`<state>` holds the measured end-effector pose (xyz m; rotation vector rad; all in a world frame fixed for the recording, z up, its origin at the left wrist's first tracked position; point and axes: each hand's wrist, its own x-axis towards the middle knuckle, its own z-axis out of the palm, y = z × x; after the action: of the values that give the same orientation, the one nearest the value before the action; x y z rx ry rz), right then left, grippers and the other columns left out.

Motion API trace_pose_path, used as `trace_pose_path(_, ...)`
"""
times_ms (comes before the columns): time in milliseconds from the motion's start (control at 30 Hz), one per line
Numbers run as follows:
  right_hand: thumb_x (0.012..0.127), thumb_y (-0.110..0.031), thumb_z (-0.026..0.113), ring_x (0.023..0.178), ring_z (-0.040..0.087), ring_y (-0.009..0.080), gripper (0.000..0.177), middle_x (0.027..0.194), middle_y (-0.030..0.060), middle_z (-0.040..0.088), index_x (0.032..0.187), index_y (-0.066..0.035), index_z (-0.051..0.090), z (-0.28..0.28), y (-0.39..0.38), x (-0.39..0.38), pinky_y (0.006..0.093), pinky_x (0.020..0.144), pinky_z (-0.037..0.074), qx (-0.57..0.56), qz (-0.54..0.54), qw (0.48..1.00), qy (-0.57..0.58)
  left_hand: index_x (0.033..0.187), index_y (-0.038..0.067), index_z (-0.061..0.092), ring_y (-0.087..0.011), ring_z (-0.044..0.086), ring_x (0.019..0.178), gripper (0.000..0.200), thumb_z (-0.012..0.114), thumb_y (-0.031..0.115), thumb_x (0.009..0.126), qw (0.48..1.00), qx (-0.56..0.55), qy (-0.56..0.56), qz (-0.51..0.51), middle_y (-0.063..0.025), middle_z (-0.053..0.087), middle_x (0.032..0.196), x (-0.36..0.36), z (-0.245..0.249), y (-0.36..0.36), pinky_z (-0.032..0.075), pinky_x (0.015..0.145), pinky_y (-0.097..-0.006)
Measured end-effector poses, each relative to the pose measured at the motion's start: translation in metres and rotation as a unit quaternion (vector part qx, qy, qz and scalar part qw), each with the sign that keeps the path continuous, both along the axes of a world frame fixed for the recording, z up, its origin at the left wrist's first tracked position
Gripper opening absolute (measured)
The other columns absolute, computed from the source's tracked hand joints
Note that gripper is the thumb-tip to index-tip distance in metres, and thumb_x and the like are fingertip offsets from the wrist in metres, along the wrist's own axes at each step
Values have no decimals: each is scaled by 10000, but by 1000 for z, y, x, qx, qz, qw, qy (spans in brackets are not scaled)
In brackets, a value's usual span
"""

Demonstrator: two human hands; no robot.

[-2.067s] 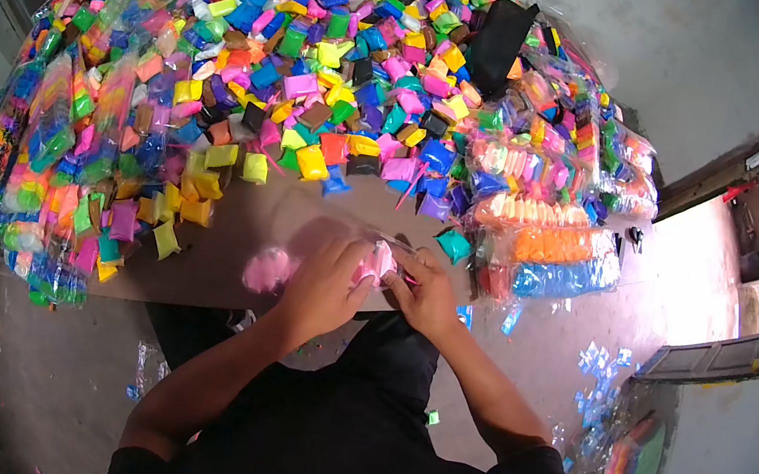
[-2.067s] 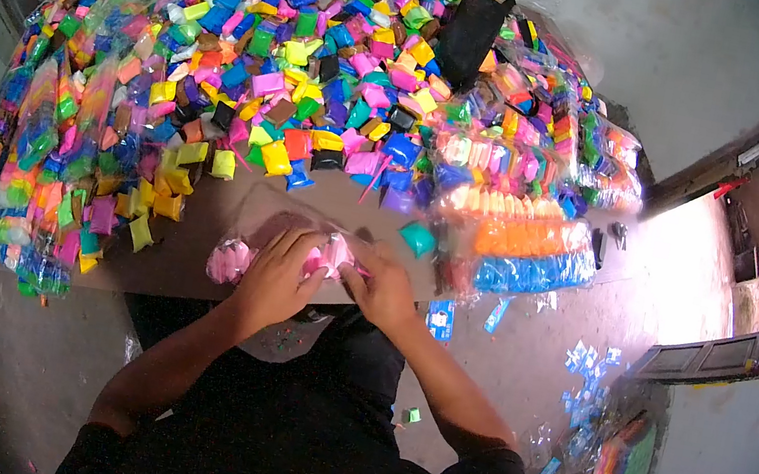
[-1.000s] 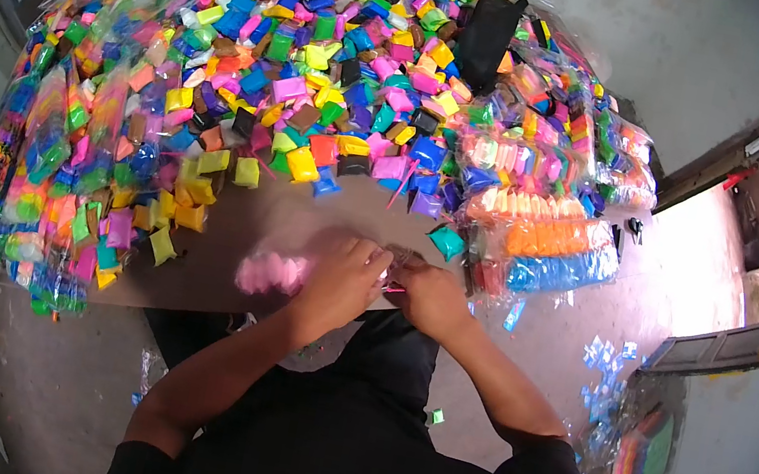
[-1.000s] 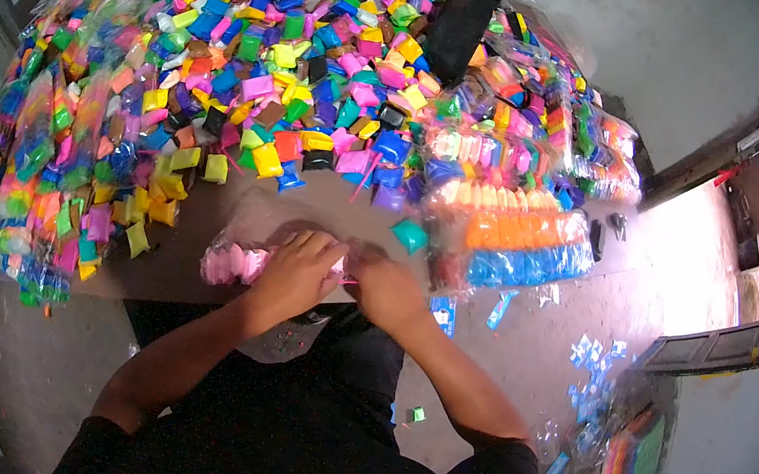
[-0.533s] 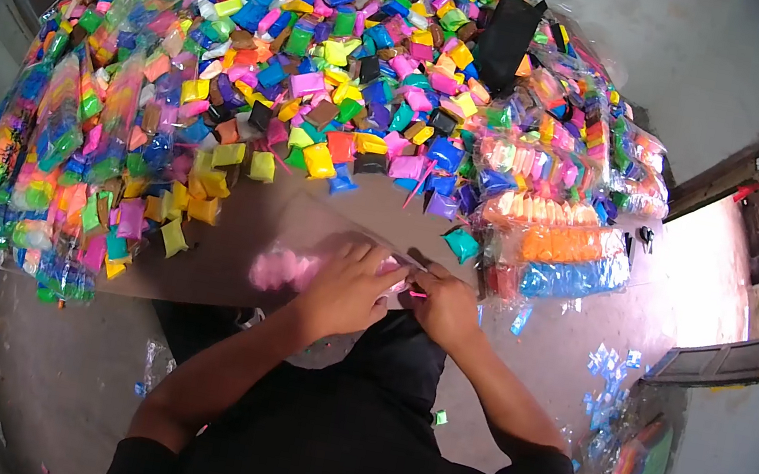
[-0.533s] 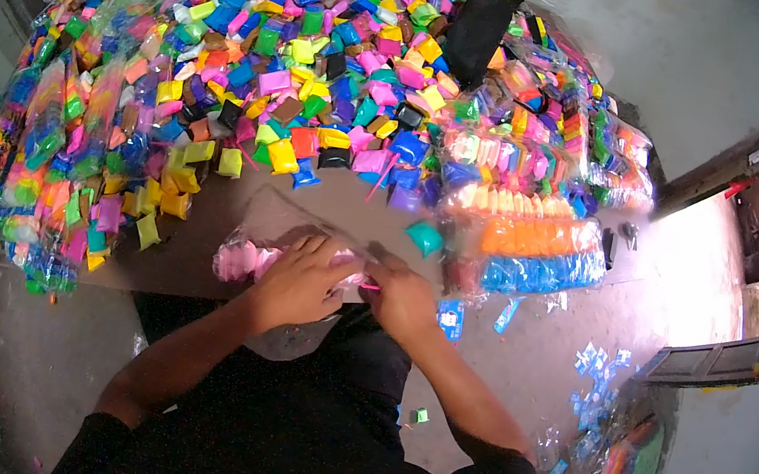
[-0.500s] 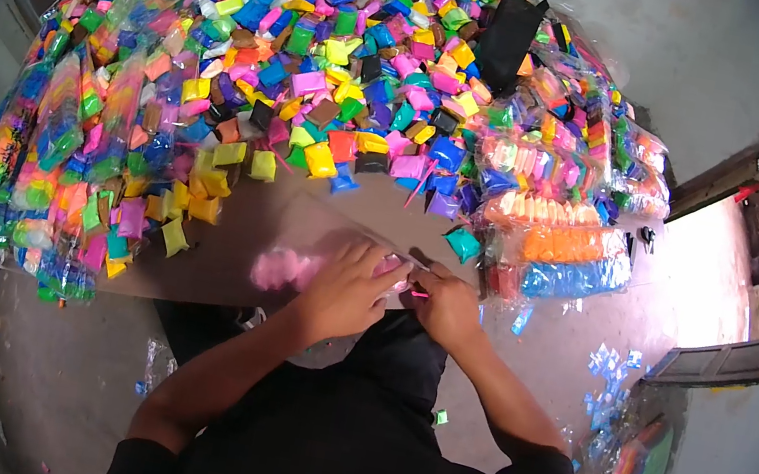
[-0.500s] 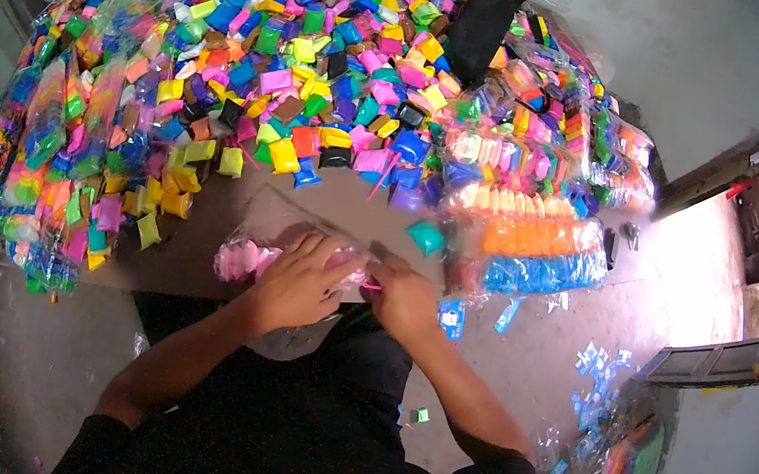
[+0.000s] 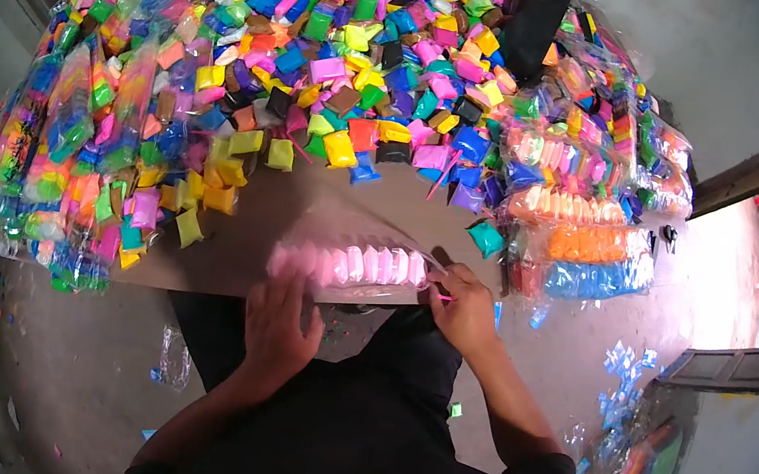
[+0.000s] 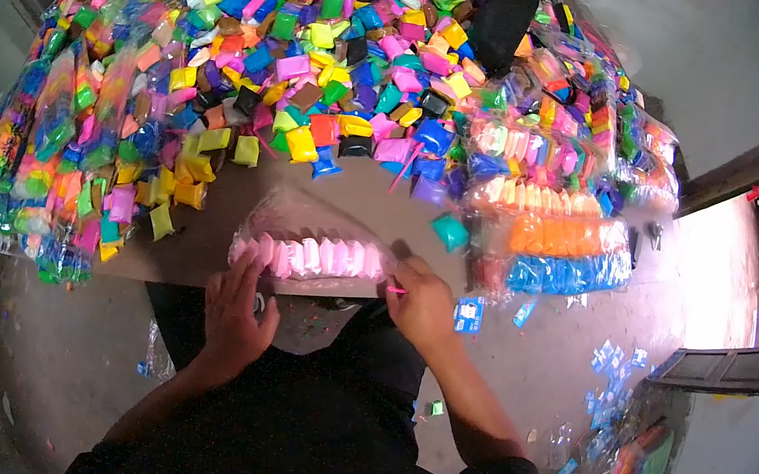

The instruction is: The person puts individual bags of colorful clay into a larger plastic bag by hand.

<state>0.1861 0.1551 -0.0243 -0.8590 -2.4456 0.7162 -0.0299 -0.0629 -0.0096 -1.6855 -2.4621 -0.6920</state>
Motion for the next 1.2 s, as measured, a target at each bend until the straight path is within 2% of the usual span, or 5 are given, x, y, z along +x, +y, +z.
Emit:
trace_pose_path(333, 819, -43, 779, 903, 700, 374, 175, 989, 148, 695, 989, -44, 734, -3, -1, 2, 444, 788, 587, -2, 4, 1000, -3, 1495, -21, 489, -374, 542, 1221, 747, 765, 160, 825, 999, -40, -2, -19, -159, 491, 1554, 13, -5, 20, 425, 1092, -506)
trace_pose_path(633, 808, -39, 787, 898, 684, 399, 161, 998, 163, 687, 926, -2, 684, 5, -5, 2, 455, 779, 581, -4, -2, 1000, 0, 1416, 16, 576, -349, 552, 1206, 653, 762, 154, 805, 996, -20, 45, -77, -103, 494, 1562, 24, -5, 47, 470, 1023, -508)
trace_pose_path(800, 803, -30, 786, 899, 684, 402, 167, 1004, 165, 689, 929, 3, 682, 6, -5, -1, 453, 777, 578, 1, 1, 1000, 23, 1392, 27, 611, -328, 526, 1250, 626, 768, 153, 799, 989, -6, 6, -147, -87, 535, 1528, 32, 10, 64, 438, 1069, -491)
trace_pose_path(1033, 798, -20, 783, 902, 684, 401, 174, 1001, 158, 690, 945, -5, 691, 5, -5, 0, 449, 773, 577, -7, -7, 1000, 19, 1359, -1, 626, -329, 513, 1302, 617, 784, 147, 781, 992, -24, 7, -122, -105, 555, 1499, 35, 6, 68, 407, 1126, -491)
trace_pose_path(1200, 808, -27, 779, 899, 686, 398, 170, 1001, 153, 693, 962, -21, 707, 0, -4, -1, 445, 772, 579, -7, -6, 999, 35, 1307, -14, 636, -331, 524, 1346, 566, 776, 177, 793, 955, 56, -23, -291, -160, 592, 1425, 35, 9, 105, 371, 1193, -483)
